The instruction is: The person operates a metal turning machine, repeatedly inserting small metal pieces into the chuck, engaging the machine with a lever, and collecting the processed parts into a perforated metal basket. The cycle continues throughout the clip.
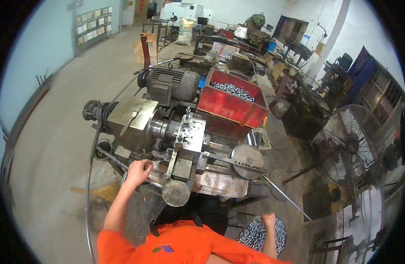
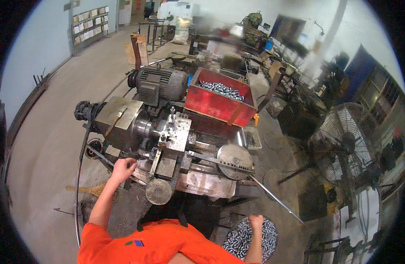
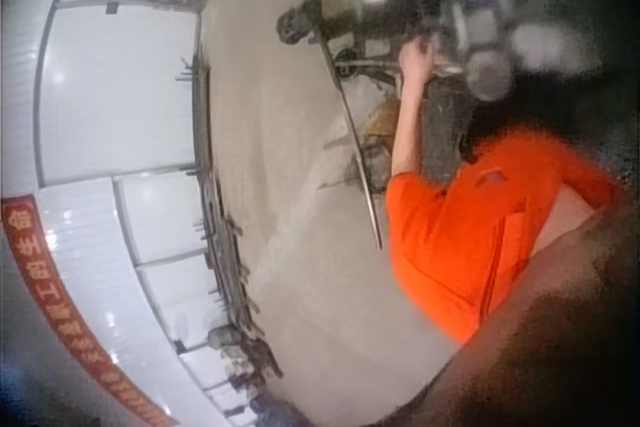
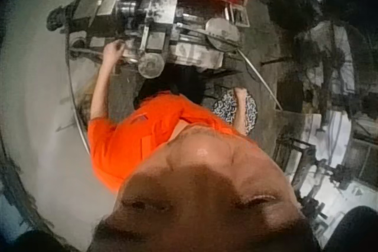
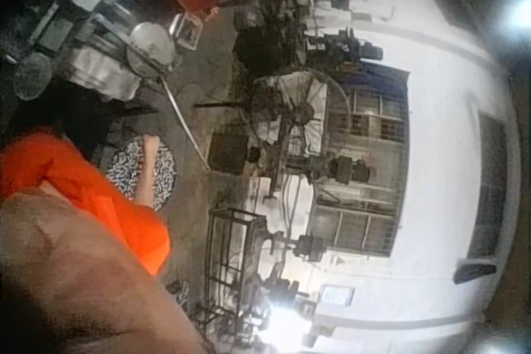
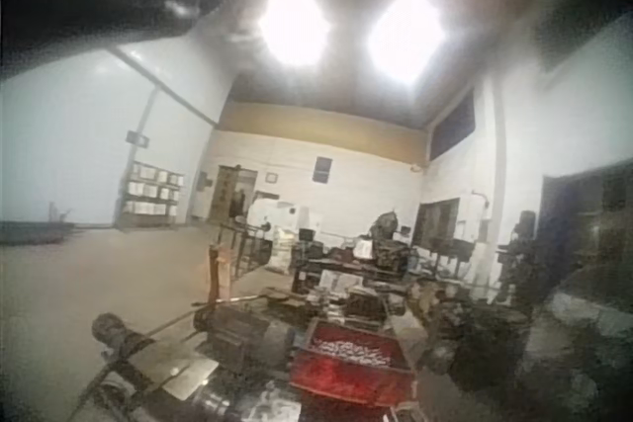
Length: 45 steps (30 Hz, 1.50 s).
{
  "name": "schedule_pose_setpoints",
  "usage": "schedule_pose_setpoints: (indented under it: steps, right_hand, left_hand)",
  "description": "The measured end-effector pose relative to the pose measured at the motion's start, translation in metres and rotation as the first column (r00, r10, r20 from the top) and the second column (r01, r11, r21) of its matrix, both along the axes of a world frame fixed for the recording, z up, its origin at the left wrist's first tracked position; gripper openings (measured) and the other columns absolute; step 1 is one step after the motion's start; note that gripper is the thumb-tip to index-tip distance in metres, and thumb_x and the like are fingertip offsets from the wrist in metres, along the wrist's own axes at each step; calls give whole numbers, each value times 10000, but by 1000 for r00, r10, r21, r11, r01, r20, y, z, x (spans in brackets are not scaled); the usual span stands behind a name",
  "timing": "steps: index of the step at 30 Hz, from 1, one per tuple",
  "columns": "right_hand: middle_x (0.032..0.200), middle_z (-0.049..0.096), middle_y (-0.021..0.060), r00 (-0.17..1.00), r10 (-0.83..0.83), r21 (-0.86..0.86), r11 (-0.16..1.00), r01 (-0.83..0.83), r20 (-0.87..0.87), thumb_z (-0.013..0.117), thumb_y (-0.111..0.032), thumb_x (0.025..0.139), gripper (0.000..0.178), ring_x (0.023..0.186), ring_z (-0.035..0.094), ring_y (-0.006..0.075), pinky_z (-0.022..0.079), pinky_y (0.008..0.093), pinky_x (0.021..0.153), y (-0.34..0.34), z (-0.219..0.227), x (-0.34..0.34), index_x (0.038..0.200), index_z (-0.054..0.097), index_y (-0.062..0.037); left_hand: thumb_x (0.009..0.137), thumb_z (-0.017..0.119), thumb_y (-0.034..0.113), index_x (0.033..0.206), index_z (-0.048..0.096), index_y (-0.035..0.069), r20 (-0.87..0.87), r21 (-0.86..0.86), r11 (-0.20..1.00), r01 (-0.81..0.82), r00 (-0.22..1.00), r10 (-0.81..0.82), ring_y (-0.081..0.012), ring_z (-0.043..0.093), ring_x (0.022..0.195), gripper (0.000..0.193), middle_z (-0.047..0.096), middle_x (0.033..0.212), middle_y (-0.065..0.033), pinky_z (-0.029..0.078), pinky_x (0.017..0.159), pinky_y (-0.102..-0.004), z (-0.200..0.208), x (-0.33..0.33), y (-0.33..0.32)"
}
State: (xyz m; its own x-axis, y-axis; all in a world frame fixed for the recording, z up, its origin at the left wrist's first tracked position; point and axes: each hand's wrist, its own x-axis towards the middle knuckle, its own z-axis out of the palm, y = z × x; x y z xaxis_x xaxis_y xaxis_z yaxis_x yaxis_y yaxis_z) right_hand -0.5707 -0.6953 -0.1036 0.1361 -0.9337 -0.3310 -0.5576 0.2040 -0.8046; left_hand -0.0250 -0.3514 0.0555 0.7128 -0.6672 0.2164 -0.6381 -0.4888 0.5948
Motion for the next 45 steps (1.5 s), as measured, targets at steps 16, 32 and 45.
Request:
schedule_pose_setpoints:
  steps: [16, 32, 45]
  right_hand:
    - [1098, 511, 156, 299, 947, -707, 130, -696, -120, 605, -90, 590, 369, 945, 550, 319, 467, 358, 821, 165, 211, 295, 952, 639, -26]
    - [782, 561, 79, 110, 874, -688, -290, -666, -474, 630, -147, 541, 221, 704, 521, 277, 460, 379, 613, 154, 231, 350, 747, 633, -67]
    - [805, 630, 188, 290, 558, -435, -143, -889, -777, 596, -163, 562, 193, 882, 563, 348, 495, 401, 763, 96, 208, 546, 696, 686, -57]
  left_hand:
    - [865, 564, 360, 835, 656, 7, -417, -216, 883, 417, 778, -469, -202, 595, 592, 366, 619, 631, -106, 458, 553, -329, 34, -102, -56]
    - [829, 576, 388, 760, 655, 45, -190, -175, 902, 394, 886, -423, -321, 600, 599, 359, 601, 619, -152, 456, 555, -401, 54, -74, -36]
    - [809, 515, 84, 1096, 565, 68, 326, 312, 774, -552, 827, 459, -341, 594, 697, 292, 609, 747, -184, 456, 626, -428, 44, 30, 229]
